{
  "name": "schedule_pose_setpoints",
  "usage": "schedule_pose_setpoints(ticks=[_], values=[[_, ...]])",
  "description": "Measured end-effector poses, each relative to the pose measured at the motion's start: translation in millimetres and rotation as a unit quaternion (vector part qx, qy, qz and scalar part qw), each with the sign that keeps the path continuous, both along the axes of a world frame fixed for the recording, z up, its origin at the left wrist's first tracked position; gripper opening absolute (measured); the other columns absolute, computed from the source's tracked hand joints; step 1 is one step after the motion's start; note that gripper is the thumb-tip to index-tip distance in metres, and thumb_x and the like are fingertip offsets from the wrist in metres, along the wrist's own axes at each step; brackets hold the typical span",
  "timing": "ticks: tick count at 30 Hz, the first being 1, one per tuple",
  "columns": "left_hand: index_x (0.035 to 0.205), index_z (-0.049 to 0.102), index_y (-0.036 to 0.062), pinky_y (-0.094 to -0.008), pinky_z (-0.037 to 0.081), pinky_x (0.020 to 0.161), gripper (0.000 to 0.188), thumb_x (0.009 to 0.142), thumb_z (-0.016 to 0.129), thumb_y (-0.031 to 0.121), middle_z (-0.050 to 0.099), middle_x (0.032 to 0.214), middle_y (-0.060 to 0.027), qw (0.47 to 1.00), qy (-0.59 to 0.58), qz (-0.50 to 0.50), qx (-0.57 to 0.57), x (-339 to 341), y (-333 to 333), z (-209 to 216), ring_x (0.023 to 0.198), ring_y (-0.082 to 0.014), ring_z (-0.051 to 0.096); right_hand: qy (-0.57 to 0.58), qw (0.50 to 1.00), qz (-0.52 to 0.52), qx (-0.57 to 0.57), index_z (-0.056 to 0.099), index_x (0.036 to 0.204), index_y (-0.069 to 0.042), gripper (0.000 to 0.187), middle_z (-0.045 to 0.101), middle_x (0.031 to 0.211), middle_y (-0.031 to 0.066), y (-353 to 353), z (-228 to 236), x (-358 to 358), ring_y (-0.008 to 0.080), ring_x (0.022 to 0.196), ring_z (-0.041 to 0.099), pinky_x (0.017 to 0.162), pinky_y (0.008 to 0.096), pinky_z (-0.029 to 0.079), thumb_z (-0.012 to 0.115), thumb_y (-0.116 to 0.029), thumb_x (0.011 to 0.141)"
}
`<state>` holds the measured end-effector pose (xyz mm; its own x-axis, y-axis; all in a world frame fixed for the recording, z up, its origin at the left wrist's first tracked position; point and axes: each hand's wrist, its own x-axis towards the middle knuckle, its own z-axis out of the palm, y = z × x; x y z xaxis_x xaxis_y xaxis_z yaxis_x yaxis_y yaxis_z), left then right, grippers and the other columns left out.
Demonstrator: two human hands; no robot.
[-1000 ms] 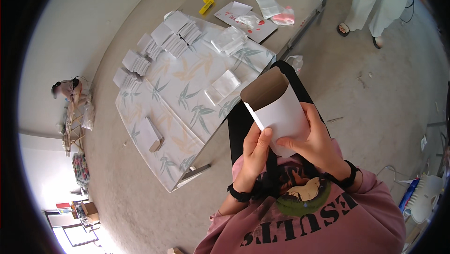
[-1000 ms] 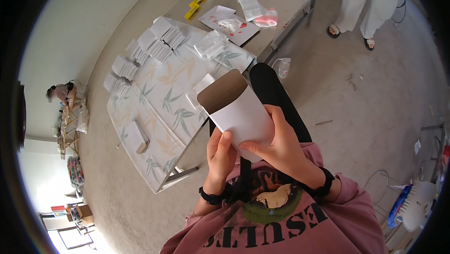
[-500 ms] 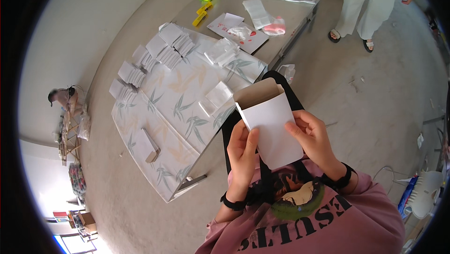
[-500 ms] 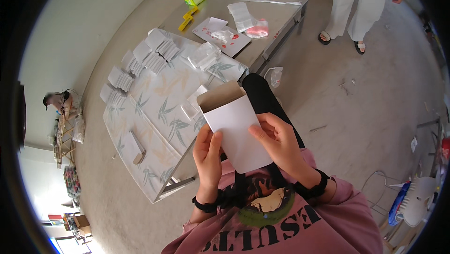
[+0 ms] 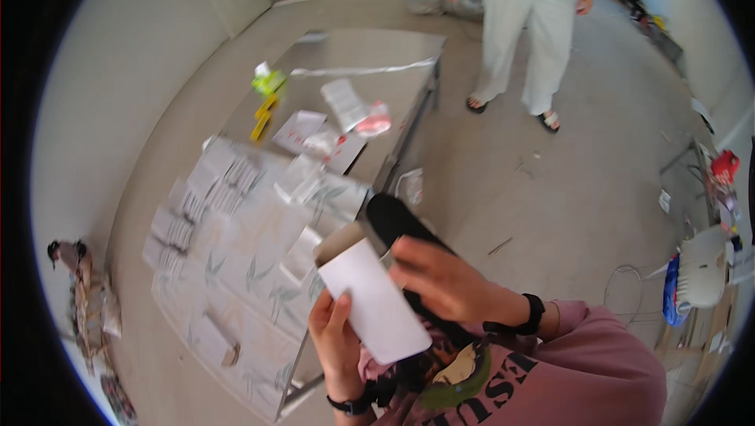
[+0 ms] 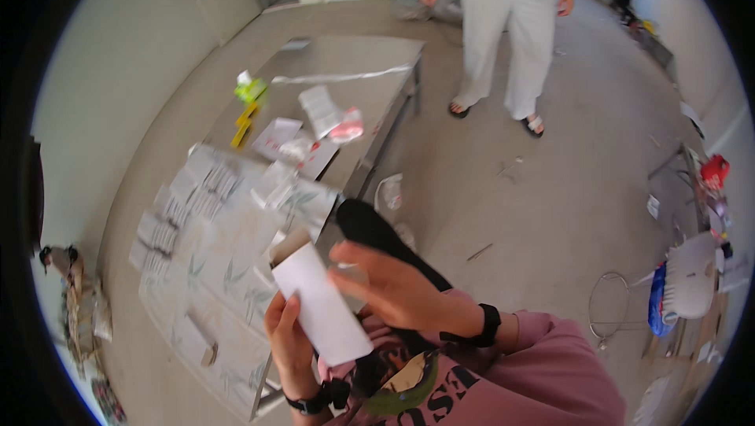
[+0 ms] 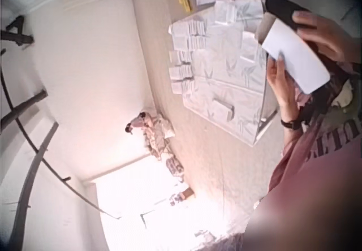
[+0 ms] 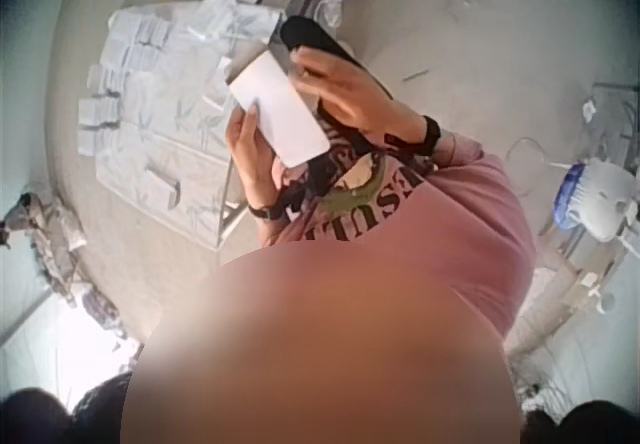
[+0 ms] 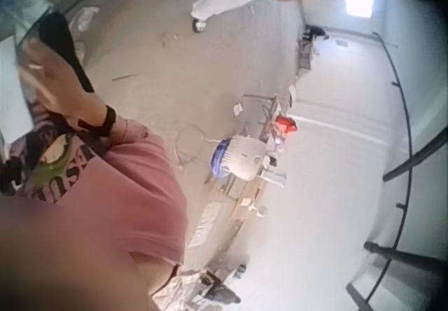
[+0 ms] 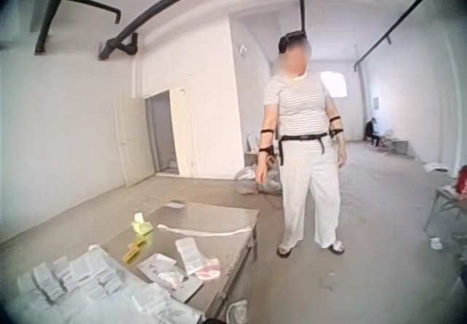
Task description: Packaging and organizing white sheets of material into small paper folders or envelopes.
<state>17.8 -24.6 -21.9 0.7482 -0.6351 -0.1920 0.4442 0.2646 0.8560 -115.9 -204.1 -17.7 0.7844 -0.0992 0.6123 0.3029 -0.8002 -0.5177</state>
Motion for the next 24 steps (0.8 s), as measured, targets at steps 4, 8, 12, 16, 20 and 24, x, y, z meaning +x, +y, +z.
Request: schedule_pose_setpoints(ticks=[4, 8, 12, 16, 20, 24], values=[[0.119, 0.053, -0.0128, -0.0301, 0.050, 0.087, 0.032, 0.091, 0.055, 0.002, 0.064, 0.110, -0.0169, 0.994, 0.066, -0.092, 0.000, -3, -3, -2, 0.097, -0.0206, 0.064, -0.036, 0.984, 0.005, -0.172, 0.056, 0.125, -0.008, 0.040, 0.051, 0.134, 0.0133, 1, 7, -3, 0.0276, 0.129, 0.046, 0.107, 0.0412, 0.038, 0.053, -0.014, 0.086], [0.122, 0.053, -0.0107, -0.0293, 0.049, 0.086, 0.034, 0.090, 0.055, 0.003, 0.063, 0.111, -0.0155, 0.967, 0.116, -0.225, 0.020, 6, -7, -17, 0.098, -0.0221, 0.062, -0.092, 0.973, 0.144, -0.155, 0.060, 0.110, 0.004, 0.028, 0.061, 0.117, 0.0165, -9, -12, -7, 0.0303, 0.114, 0.058, 0.102, 0.0439, 0.043, 0.049, -0.014, 0.091], [0.125, 0.050, -0.0089, -0.0316, 0.048, 0.088, 0.039, 0.090, 0.058, 0.006, 0.062, 0.114, -0.0168, 0.944, 0.018, -0.327, 0.044, 6, -13, -16, 0.101, -0.0240, 0.061, -0.105, 0.969, 0.180, -0.135, 0.060, 0.100, 0.003, 0.022, 0.062, 0.104, 0.0143, 0, -22, -1, 0.0292, 0.104, 0.061, 0.090, 0.0417, 0.048, 0.049, -0.014, 0.091], [0.129, 0.047, -0.0064, -0.0347, 0.047, 0.091, 0.045, 0.090, 0.061, 0.011, 0.061, 0.117, -0.0187, 0.934, -0.113, -0.335, 0.059, -3, -21, -10, 0.105, -0.0264, 0.060, -0.070, 0.985, 0.127, -0.098, 0.054, 0.119, -0.009, 0.030, 0.066, 0.108, 0.0037, 3, -44, -8, 0.0276, 0.090, 0.066, 0.086, 0.0465, 0.048, 0.054, -0.030, 0.098], [0.133, 0.043, -0.0039, -0.0378, 0.046, 0.094, 0.053, 0.090, 0.064, 0.016, 0.059, 0.120, -0.0206, 0.924, -0.235, -0.294, 0.069, -37, -58, 39, 0.108, -0.0289, 0.059, 0.008, 0.987, -0.029, 0.160, 0.059, 0.085, 0.000, 0.025, 0.061, 0.072, 0.0063, -8, -10, -41, 0.0236, 0.066, 0.061, 0.060, 0.0367, 0.046, 0.067, -0.024, 0.083], [0.136, 0.040, -0.0021, -0.0401, 0.046, 0.096, 0.058, 0.089, 0.066, 0.020, 0.058, 0.122, -0.0219, 0.909, -0.331, -0.243, 0.075, -17, -32, 2, 0.111, -0.0307, 0.058, 0.037, 0.927, -0.032, 0.372, 0.055, 0.080, 0.000, 0.030, 0.056, 0.063, 0.0026, -21, -4, -57, 0.0141, 0.055, 0.050, 0.052, 0.0304, 0.040, 0.070, -0.026, 0.086]])
